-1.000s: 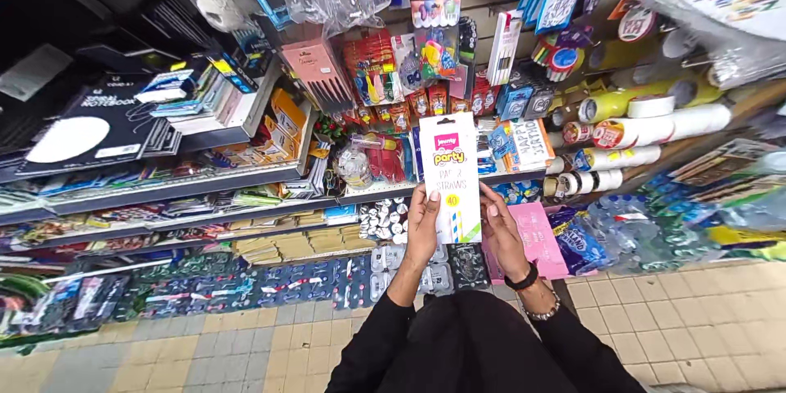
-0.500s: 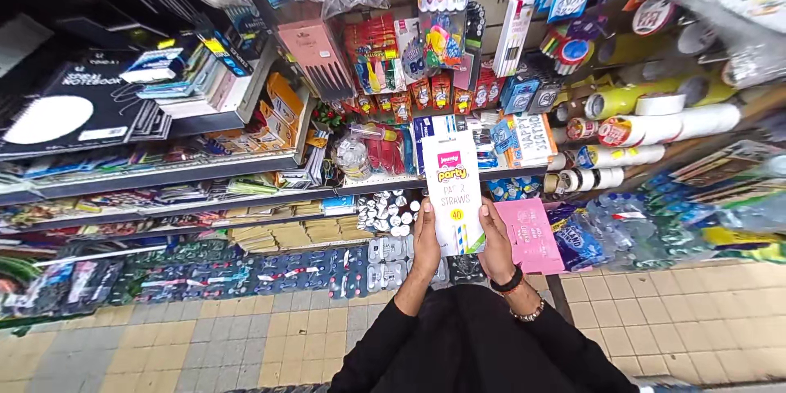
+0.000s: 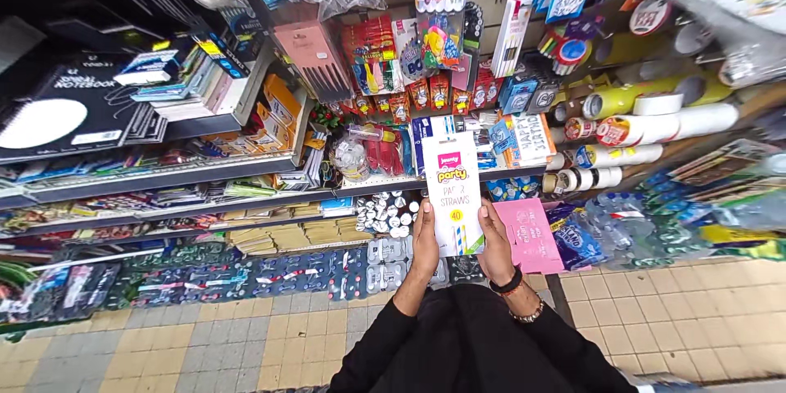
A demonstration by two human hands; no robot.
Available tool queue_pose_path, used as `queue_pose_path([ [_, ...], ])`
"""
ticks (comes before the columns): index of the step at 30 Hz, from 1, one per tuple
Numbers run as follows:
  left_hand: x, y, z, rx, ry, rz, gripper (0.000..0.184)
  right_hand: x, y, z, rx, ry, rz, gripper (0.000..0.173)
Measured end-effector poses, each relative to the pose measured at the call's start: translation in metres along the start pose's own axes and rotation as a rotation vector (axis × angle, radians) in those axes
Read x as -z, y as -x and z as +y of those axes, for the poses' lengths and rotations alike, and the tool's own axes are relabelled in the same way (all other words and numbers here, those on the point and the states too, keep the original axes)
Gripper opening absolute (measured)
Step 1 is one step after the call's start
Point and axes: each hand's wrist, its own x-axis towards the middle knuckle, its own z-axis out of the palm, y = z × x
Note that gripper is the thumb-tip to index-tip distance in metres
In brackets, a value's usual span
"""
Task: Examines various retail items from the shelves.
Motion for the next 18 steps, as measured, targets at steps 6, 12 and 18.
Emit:
queue_pose_path([
  [6, 0.0002, 0.0002, 0.0008, 0.004, -0.007, 0.004, 0.055, 0.0002, -0.0002, 0.0020, -0.004, -0.009, 0.001, 0.048],
  [12, 0.0004, 0.0016, 0.0013, 0.007, -0.005, -0.001, 0.055, -0.0001, 0.0010, 0.0020, 0.001, -0.025, 0.000, 0.048],
  [18, -0.0007, 0.0008, 0.0010, 0.018, 0.000, 0.014, 0.054, 0.0010, 0.0002, 0.0024, 0.003, -0.019, -0.001, 0.048],
])
